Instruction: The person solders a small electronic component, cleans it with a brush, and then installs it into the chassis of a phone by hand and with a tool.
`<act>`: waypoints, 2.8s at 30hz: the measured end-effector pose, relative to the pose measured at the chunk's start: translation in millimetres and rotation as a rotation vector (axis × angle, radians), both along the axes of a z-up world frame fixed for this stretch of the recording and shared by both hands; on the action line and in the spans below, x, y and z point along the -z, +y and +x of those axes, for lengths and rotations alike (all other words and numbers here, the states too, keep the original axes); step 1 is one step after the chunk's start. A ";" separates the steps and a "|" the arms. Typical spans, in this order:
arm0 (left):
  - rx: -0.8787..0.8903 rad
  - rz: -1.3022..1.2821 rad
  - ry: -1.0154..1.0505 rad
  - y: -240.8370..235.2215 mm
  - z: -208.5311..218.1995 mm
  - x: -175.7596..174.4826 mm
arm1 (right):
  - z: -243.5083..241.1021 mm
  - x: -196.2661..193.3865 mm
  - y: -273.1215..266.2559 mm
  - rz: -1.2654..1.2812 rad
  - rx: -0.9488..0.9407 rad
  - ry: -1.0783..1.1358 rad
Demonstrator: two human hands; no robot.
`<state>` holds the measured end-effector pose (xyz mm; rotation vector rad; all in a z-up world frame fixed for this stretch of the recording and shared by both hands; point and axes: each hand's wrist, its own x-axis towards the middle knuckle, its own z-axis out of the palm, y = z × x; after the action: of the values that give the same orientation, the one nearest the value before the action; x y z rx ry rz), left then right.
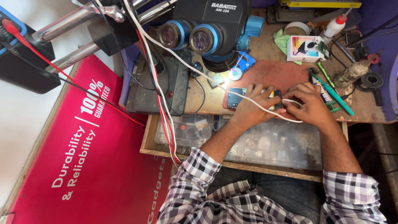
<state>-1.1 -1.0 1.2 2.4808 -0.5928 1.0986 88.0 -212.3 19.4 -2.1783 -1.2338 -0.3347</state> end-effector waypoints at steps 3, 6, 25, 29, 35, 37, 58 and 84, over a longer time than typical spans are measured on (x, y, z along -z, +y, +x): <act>0.011 -0.001 0.033 0.5 1.3 -2.1 | 1.1 -0.3 -0.3 0.008 -0.035 -0.018; 0.035 -0.058 0.023 1.5 0.6 0.0 | 1.6 1.9 -4.1 0.024 -0.051 -0.004; 0.036 -0.166 0.158 4.3 -3.8 -0.8 | -0.2 1.9 -7.9 0.032 -0.038 0.026; 0.035 -0.117 0.099 3.7 -2.2 0.2 | 0.8 -2.3 -4.7 0.054 -0.046 0.046; 0.048 -0.087 0.073 4.3 -0.4 1.9 | -2.9 -9.9 -1.8 0.031 -0.057 0.055; 0.063 -0.091 0.070 4.3 0.0 1.6 | -2.1 -12.5 -1.6 0.013 -0.078 0.045; 0.056 -0.064 0.054 3.4 -1.2 0.1 | 1.7 -2.5 1.1 -0.007 -0.063 0.017; 0.044 -0.067 0.034 3.5 -1.6 2.3 | -2.6 1.6 1.2 0.026 -0.014 0.008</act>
<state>-2.7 2.5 -1.0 2.4130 -0.5879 1.0407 85.5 -211.1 17.8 -2.1461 -1.2333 -0.3333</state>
